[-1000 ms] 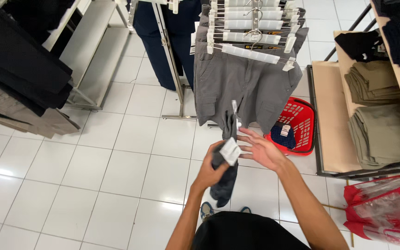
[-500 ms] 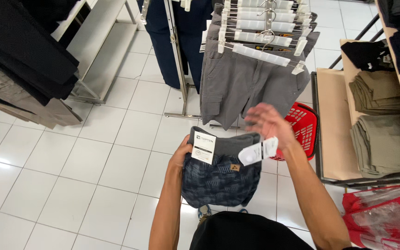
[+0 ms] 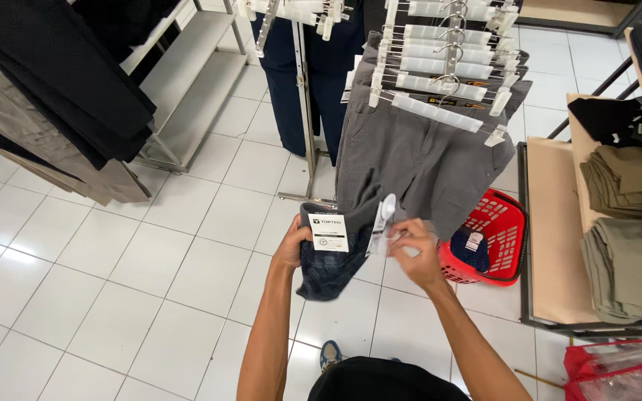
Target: The person takes folded shorts from a red shopping basket, unfolds them, and places them onto white hangers. They then hang the shorts on a metal clothing rack in a store aisle, repeating the process for multiple items.
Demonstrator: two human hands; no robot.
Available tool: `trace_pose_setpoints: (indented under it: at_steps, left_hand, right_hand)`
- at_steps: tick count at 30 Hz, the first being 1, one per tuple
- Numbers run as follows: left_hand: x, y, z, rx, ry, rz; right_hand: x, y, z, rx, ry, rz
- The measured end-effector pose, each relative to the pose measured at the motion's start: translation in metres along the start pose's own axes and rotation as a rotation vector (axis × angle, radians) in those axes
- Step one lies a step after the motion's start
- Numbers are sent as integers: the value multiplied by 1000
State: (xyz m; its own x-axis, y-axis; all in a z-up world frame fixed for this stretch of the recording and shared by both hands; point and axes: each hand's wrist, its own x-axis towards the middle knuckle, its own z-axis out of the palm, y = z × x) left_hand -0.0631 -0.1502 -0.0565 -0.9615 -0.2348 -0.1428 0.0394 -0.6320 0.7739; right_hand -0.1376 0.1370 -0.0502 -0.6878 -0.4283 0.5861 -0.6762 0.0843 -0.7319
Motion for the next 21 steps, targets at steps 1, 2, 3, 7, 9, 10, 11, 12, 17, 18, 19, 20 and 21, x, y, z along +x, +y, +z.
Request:
trace_pose_setpoints:
  at_steps: [1,2,3,7,9,10,11,12,17,18,19,20,21]
  left_hand:
    - [0,3,1,3,-2,1]
    - [2,8,2,4,-14,-31]
    - [3,12,3,5,-25,-63]
    - [1,33,34,20,-86,-145]
    - [-36,70,99,-216,-63,-208]
    - [-30,64,90,-211,-67,-206]
    - [-24,57,79,-58,-296,-128]
    - [-20,50,69,92,-517,-52]
    - [-10,44,62,380,-351,-39]
    - [-7,42,61,396,-319,-39]
    - [-8,46,66,397,-320,-40]
    - [-9,50,70,416,-321,-29]
    - [-10,54,75,436,-322,-17]
  right_hand:
    - [4,3,-5,1,3,-1]
    - [11,7,-10,205,109,49]
    - [18,12,-15,411,213,100]
    - [51,-21,-32,787,-167,204]
    - [50,-26,-28,691,-184,578]
    - [43,-13,-28,693,-181,571]
    - [36,1,-27,684,-122,558]
    - [26,13,-27,674,-67,553]
    - [11,29,-34,810,-80,587]
    - [10,27,-39,860,-129,618]
    - [20,2,-43,860,-127,619]
    - [30,-23,-48,845,-207,673]
    - [40,-48,-52,828,-288,726]
